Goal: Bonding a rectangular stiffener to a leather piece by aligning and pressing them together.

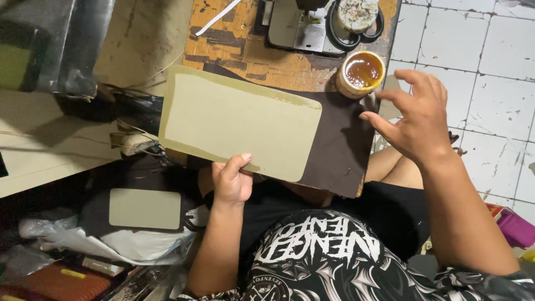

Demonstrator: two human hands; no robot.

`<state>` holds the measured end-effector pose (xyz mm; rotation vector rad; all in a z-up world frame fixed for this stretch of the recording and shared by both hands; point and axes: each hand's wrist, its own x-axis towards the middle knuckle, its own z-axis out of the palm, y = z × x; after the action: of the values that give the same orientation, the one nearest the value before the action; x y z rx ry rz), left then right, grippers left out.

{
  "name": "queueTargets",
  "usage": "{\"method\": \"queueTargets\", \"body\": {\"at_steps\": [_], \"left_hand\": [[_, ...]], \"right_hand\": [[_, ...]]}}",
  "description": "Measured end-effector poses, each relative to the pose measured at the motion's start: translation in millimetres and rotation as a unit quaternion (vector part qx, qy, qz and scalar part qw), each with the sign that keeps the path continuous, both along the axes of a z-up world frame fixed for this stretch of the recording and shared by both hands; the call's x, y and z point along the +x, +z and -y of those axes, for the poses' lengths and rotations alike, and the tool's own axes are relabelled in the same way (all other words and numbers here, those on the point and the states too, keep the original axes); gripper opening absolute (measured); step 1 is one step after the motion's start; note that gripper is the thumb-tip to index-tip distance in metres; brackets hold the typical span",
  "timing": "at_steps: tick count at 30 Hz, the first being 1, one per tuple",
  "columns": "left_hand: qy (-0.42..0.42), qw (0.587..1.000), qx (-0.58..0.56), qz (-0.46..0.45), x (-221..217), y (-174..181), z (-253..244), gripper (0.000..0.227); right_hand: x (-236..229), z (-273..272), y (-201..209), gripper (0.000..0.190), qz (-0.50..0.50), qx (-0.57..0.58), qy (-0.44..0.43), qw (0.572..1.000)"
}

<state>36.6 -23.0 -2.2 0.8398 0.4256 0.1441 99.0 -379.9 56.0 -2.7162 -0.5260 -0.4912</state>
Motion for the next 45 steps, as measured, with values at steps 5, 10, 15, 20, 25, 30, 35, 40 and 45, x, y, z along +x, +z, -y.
{"method": "queueTargets", "body": {"at_steps": [5,10,15,20,25,30,35,40,45], "left_hand": [[-0.035,0.999,-0.019,-0.001,-0.2,5.9,5.6,0.023],[-0.051,0.998,-0.043,0.010,-15.9,-95.3,-14.9,0.067],[-0.081,0.996,-0.043,0.023,-10.6,9.0,5.4,0.068],[-0.100,0.993,-0.068,0.015,-20.3,-14.0,4.8,0.066],[-0.099,0.992,-0.075,0.010,-13.7,18.5,9.7,0.066],[-0.078,0.995,-0.066,-0.002,-11.3,22.5,12.8,0.067],[-0.047,0.997,-0.060,-0.012,-8.8,29.0,15.8,0.065],[-0.021,0.998,-0.057,-0.019,-14.5,-49.3,3.7,0.063],[-0.014,0.998,-0.058,-0.014,-10.7,-6.5,14.1,0.062]], "right_hand": [[-19.2,-24.7,33.3,0.055,-0.161,0.311,0.185,0.918],[-12.6,-47.2,17.9,0.055,-0.148,0.322,0.185,0.917],[-12.4,-51.0,23.5,0.042,-0.106,0.307,0.201,0.924],[-9.5,-51.5,25.9,0.050,-0.151,0.352,0.246,0.890],[-10.8,-47.8,20.7,0.041,-0.166,0.396,0.245,0.869],[-20.4,-49.6,12.0,0.042,-0.133,0.378,0.216,0.890],[-34.5,-60.0,4.5,0.044,-0.030,0.286,0.210,0.934],[-43.6,-70.5,3.6,0.039,0.052,0.193,0.237,0.951],[-34.3,-61.9,-6.8,0.039,0.094,0.139,0.183,0.969]]}}
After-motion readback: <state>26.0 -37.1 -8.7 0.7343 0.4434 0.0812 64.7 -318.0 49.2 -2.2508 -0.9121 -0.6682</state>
